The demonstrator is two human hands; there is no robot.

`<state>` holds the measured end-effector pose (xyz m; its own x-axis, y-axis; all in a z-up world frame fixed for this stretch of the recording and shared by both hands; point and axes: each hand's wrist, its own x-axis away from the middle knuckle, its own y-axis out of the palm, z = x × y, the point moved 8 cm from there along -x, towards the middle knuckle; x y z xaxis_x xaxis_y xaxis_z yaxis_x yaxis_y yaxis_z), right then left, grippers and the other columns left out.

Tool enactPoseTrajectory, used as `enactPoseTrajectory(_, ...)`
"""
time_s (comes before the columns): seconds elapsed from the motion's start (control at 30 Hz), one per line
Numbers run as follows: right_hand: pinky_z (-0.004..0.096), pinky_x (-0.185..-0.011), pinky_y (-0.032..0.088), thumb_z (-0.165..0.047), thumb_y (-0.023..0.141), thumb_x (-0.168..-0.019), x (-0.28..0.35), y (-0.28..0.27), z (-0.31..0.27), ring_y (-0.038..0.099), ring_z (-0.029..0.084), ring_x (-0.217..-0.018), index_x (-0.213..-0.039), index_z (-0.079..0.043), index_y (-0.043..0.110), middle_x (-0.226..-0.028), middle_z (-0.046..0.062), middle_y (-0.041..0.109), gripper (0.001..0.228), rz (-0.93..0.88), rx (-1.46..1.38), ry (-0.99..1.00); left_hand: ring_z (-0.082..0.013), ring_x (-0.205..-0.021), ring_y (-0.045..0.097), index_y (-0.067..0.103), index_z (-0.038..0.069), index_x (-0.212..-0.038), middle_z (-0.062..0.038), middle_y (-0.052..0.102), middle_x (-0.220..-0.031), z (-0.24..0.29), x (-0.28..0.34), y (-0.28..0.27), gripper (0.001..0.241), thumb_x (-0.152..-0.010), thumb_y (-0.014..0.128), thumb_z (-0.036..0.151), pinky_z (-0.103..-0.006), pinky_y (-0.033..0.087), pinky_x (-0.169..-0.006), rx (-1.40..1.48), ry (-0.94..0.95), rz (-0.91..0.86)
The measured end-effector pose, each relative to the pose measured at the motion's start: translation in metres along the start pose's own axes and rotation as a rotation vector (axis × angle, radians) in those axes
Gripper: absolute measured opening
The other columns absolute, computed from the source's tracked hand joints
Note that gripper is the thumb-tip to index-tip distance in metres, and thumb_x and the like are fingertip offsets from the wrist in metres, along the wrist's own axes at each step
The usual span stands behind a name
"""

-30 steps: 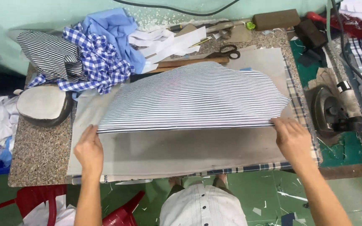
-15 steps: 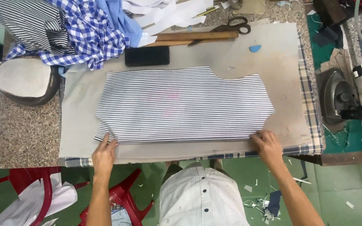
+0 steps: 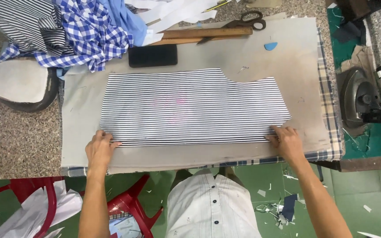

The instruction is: Ironing and pressing a striped fabric garment piece on a workstation using a hand iron and a pressing block.

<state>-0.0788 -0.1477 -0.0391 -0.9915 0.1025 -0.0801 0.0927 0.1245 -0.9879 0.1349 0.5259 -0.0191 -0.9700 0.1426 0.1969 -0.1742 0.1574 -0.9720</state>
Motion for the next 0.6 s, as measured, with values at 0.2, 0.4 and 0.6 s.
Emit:
enactPoseTrajectory(0.2, 0.035, -0.089, 0.054, -0.038, 0.072, -0.091, -0.015, -0.013, -0.001, 0.073, 0.022, -0.095, -0.129, -0.015, 0.07, -0.101, 0.006, 0.078, 0.045, -0.169, -0.046, 0.048, -0.0317, -0.117, 0.064, 0.071, 0.013, -0.121, -0.014, 0.062, -0.131, 0.104, 0.057, -0.113, 0.033, -0.092, 0.073, 0.029, -0.0413, 0.047, -0.09, -0.167, 0.423, 0.545)
enactPoseTrajectory(0.4, 0.04, -0.074, 0.057, -0.053, 0.071, -0.087, -0.023, -0.023, 0.0, 0.072, 0.024, -0.078, -0.125, -0.008, 0.069, -0.092, 0.01, 0.078, 0.059, -0.054, -0.27, -0.095, -0.0308, -0.126, 0.058, 0.066, 0.008, -0.123, -0.016, 0.063, -0.135, 0.34, 0.157, -0.146, 0.031, -0.105, 0.058, 0.032, -0.0433, 0.043, -0.107, -0.191, 1.043, 0.522)
enactPoseTrajectory(0.6, 0.036, -0.07, 0.054, -0.047, 0.073, -0.09, -0.03, -0.021, 0.006, 0.072, 0.026, -0.078, -0.125, -0.011, 0.07, -0.077, 0.008, 0.072, 0.051, -0.172, -0.25, -0.12, -0.0348, -0.15, 0.035, 0.051, 0.007, -0.147, -0.016, 0.041, -0.16, 0.539, 0.158, -0.052, 0.069, -0.099, 0.053, 0.057, -0.057, 0.028, -0.119, 0.476, 0.593, 0.394)
